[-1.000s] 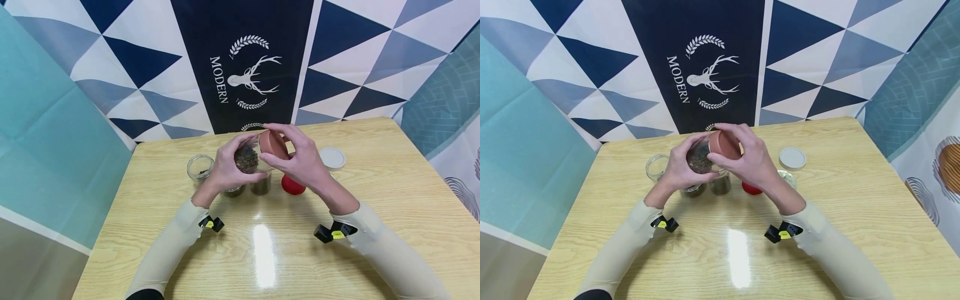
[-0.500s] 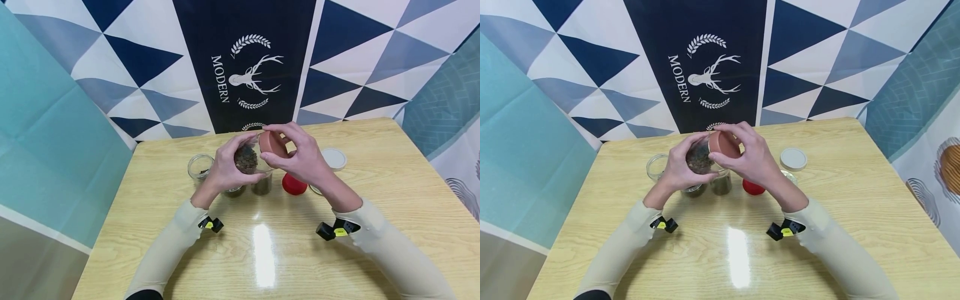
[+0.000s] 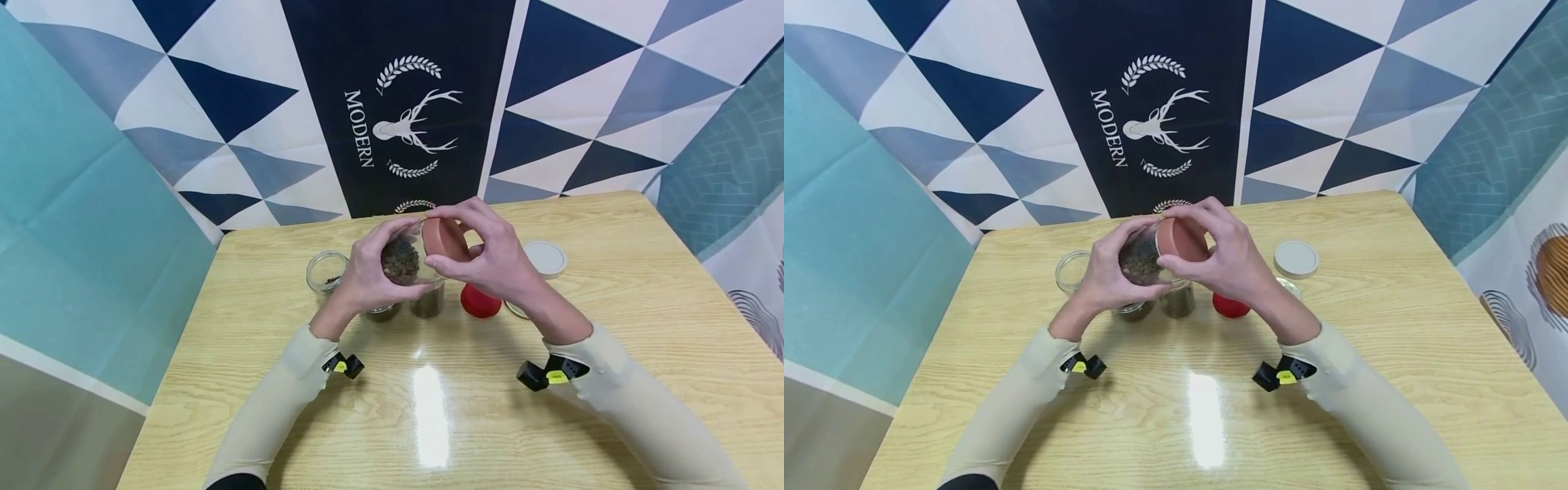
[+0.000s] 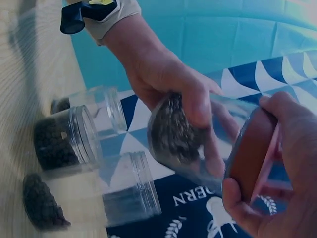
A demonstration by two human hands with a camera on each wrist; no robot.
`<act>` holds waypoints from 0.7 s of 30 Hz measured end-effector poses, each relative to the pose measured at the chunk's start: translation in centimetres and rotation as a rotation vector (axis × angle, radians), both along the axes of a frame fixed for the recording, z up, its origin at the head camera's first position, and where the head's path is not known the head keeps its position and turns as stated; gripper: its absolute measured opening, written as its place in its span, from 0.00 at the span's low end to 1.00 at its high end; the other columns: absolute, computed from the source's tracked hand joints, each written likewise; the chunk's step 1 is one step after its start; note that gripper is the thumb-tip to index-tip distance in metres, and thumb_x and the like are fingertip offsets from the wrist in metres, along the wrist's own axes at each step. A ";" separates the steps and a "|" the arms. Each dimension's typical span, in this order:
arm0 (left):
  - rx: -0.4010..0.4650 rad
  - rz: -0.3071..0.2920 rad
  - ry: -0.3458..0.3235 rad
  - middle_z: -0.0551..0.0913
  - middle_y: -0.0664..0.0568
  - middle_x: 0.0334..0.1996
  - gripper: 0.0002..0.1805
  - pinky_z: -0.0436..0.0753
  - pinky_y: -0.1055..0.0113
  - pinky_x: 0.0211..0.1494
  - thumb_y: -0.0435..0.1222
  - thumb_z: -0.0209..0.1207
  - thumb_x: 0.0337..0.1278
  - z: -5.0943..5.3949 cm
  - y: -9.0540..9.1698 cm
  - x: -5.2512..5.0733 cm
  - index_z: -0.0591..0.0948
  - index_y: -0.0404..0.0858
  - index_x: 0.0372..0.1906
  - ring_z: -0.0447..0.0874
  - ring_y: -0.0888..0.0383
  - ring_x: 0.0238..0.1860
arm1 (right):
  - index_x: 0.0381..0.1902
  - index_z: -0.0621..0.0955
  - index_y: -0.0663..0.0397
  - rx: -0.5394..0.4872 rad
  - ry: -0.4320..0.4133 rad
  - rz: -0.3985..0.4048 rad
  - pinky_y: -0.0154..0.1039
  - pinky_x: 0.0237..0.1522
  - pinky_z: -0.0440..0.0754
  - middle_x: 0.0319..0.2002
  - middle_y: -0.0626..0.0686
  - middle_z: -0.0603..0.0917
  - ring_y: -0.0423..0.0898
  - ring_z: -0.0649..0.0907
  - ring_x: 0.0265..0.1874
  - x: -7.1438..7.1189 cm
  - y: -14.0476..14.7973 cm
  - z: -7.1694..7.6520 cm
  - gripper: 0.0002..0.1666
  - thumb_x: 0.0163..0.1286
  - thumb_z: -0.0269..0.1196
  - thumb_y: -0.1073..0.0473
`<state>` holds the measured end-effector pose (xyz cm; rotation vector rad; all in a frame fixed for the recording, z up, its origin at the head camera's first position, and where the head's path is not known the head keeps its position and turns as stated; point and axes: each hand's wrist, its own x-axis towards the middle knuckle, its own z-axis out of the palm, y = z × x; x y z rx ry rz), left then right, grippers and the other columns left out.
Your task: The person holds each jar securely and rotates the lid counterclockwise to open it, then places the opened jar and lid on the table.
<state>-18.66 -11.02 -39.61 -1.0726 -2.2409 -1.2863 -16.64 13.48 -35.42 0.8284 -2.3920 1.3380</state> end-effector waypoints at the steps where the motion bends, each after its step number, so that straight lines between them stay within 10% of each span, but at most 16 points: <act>1: 0.000 -0.007 -0.003 0.88 0.39 0.69 0.53 0.87 0.59 0.77 0.36 0.90 0.39 0.0 0.0 0.0 0.76 0.31 0.75 0.89 0.45 0.69 | 0.70 0.87 0.45 0.005 0.015 0.022 0.32 0.38 0.91 0.59 0.56 0.84 0.50 0.84 0.53 0.0 0.1 0.0 0.36 0.63 0.82 0.59; 10: 0.024 -0.042 0.021 0.89 0.37 0.66 0.55 0.89 0.57 0.72 0.36 0.90 0.34 0.0 -0.3 -0.1 0.77 0.30 0.74 0.91 0.44 0.65 | 0.67 0.88 0.48 0.090 0.238 0.204 0.31 0.63 0.86 0.67 0.59 0.83 0.55 0.82 0.69 -0.5 1.2 0.3 0.39 0.56 0.86 0.62; 21: 0.009 -0.020 0.021 0.88 0.37 0.68 0.55 0.88 0.57 0.76 0.36 0.90 0.34 -0.1 -0.3 -0.1 0.77 0.30 0.75 0.90 0.43 0.68 | 0.79 0.78 0.51 0.117 0.145 0.268 0.36 0.56 0.91 0.74 0.57 0.78 0.46 0.78 0.69 -0.5 1.8 0.6 0.53 0.56 0.86 0.62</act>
